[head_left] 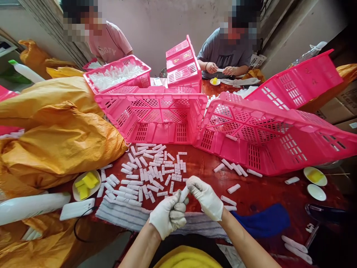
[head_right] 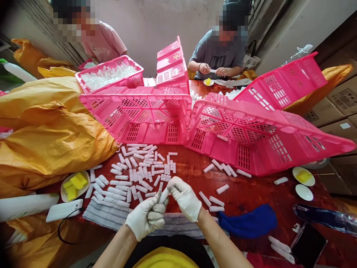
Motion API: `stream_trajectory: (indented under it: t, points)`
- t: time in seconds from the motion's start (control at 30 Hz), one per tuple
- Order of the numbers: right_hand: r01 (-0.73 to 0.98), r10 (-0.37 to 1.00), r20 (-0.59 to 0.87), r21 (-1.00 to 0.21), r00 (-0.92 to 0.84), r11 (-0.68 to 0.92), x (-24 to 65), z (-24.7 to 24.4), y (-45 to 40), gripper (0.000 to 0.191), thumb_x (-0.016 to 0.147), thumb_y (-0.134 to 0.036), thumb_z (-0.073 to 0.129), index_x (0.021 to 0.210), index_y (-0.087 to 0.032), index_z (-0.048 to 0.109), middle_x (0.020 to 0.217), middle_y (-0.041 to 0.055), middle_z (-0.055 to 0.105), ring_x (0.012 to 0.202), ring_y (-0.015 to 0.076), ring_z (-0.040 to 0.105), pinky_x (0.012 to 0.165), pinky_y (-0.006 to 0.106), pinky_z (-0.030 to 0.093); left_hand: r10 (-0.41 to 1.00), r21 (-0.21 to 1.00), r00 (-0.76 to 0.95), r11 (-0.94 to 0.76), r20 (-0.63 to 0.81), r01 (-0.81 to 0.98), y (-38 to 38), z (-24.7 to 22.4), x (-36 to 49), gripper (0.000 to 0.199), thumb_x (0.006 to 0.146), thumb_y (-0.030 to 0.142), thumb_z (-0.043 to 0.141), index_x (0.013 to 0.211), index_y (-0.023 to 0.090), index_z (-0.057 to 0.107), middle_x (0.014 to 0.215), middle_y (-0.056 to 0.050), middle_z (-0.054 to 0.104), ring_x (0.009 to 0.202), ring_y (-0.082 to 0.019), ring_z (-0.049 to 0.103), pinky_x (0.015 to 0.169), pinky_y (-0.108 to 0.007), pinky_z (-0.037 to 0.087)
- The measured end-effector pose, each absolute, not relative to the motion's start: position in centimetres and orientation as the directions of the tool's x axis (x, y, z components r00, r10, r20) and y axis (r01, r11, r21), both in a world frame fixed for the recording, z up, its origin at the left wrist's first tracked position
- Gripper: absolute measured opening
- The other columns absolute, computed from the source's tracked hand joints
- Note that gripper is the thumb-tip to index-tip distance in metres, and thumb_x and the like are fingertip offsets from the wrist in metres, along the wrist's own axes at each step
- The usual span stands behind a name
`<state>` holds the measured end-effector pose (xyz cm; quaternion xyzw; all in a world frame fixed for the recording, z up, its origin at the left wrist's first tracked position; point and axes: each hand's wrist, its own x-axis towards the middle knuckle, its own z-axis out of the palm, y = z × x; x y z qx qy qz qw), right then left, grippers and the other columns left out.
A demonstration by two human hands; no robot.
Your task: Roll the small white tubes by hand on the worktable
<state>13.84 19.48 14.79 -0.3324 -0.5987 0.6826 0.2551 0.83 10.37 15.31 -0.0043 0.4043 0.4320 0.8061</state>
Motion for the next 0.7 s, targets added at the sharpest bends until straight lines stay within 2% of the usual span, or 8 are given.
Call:
stream_trajectory:
  t: [0.07,0.13,0.17,0.23,0.33,0.47,0.6,0.7]
  points:
    - [0.075,0.75,-0.197,-0.978,-0.631,-0.194,14.5,13.6,18.8,0.033,0.086,-0.05,0.055,0.077,-0.019,0.062,0.085,0.004,0.059,0.08,0.0171,0.056,0.076,0.031,0.047,0.671,0.518,0.169,0.686,-0.721,-0.511,9.9,14.4,1.6,0.049,0.082,0.063,0.048,0.091,0.015,0.057,0.055,0.01,0.034,0.037,-0.001,0.018,0.042,-0.016,0.023]
    - [0.167,0.782,-0.337,-0.941,-0.524,-0.293,15.5,11.1,18.7,0.034,0.079,-0.053,0.061,0.079,-0.019,0.061,0.078,0.0031,0.06,0.071,0.0172,0.057,0.067,0.03,0.049,0.647,0.644,-0.041,0.748,-0.762,-0.163,9.3,12.6,2.2,0.05,0.086,0.061,0.04,0.099,0.016,0.059,0.062,0.002,0.054,0.04,-0.007,0.041,0.046,-0.021,0.035]
    - [0.223,0.81,-0.399,-0.916,-0.43,-0.333,16.1,9.6,19.1,0.037,0.075,-0.055,0.063,0.077,-0.019,0.059,0.07,0.0014,0.059,0.064,0.0167,0.057,0.061,0.03,0.049,0.635,0.642,-0.138,0.767,-0.76,-0.002,8.9,11.5,2.1,0.047,0.087,0.057,0.041,0.102,0.017,0.06,0.069,-0.003,0.062,0.048,-0.012,0.053,0.05,-0.024,0.041]
    - [0.293,0.864,-0.43,-0.888,-0.26,-0.354,17.4,6.6,20.6,0.041,0.071,-0.06,0.061,0.074,-0.02,0.053,0.064,-0.0008,0.055,0.057,0.016,0.054,0.056,0.03,0.048,0.608,0.59,-0.297,0.792,-0.736,0.159,8.1,9.2,0.9,0.034,0.087,0.042,0.05,0.105,0.016,0.061,0.086,-0.01,0.068,0.073,-0.02,0.065,0.066,-0.029,0.047]
    - [0.369,0.906,-0.401,-0.869,-0.133,-0.33,18.9,3.3,22.9,0.04,0.078,-0.061,0.047,0.083,-0.022,0.049,0.074,0.0012,0.057,0.063,0.0176,0.057,0.061,0.032,0.049,0.566,0.475,-0.511,0.823,-0.647,0.311,6.7,6.1,-3.0,0.03,0.085,0.016,0.05,0.113,0.013,0.058,0.114,-0.016,0.063,0.109,-0.024,0.059,0.091,-0.032,0.042]
    - [0.56,0.901,-0.382,-0.801,-0.205,-0.212,18.3,1.6,21.5,0.021,0.085,-0.041,0.043,0.087,-0.022,0.051,0.082,0.0043,0.06,0.076,0.0204,0.058,0.073,0.035,0.046,0.56,0.335,-0.63,0.828,-0.538,0.45,5.6,4.5,-8.0,0.037,0.086,0.009,0.039,0.12,0.008,0.054,0.12,-0.021,0.058,0.112,-0.028,0.056,0.096,-0.04,0.039]
    - [0.684,0.771,-0.418,-0.728,-0.481,0.032,15.2,0.9,17.2,0.004,0.081,-0.023,0.053,0.082,-0.022,0.058,0.089,0.0042,0.063,0.085,0.0206,0.057,0.08,0.033,0.042,0.704,0.333,-0.535,0.701,-0.468,0.631,7.1,4.2,-8.9,0.041,0.086,0.006,0.037,0.12,0.017,0.058,0.126,-0.013,0.055,0.117,-0.027,0.05,0.101,-0.038,0.035]
    - [0.707,0.669,-0.445,-0.686,-0.596,0.174,13.0,0.4,16.0,0.009,0.08,-0.012,0.054,0.079,-0.02,0.059,0.097,0.0075,0.063,0.093,0.0229,0.055,0.083,0.034,0.039,0.765,0.352,-0.438,0.619,-0.473,0.702,9.5,3.7,-8.4,0.036,0.083,0.006,0.043,0.107,0.022,0.065,0.122,-0.011,0.056,0.112,-0.029,0.051,0.097,-0.043,0.036]
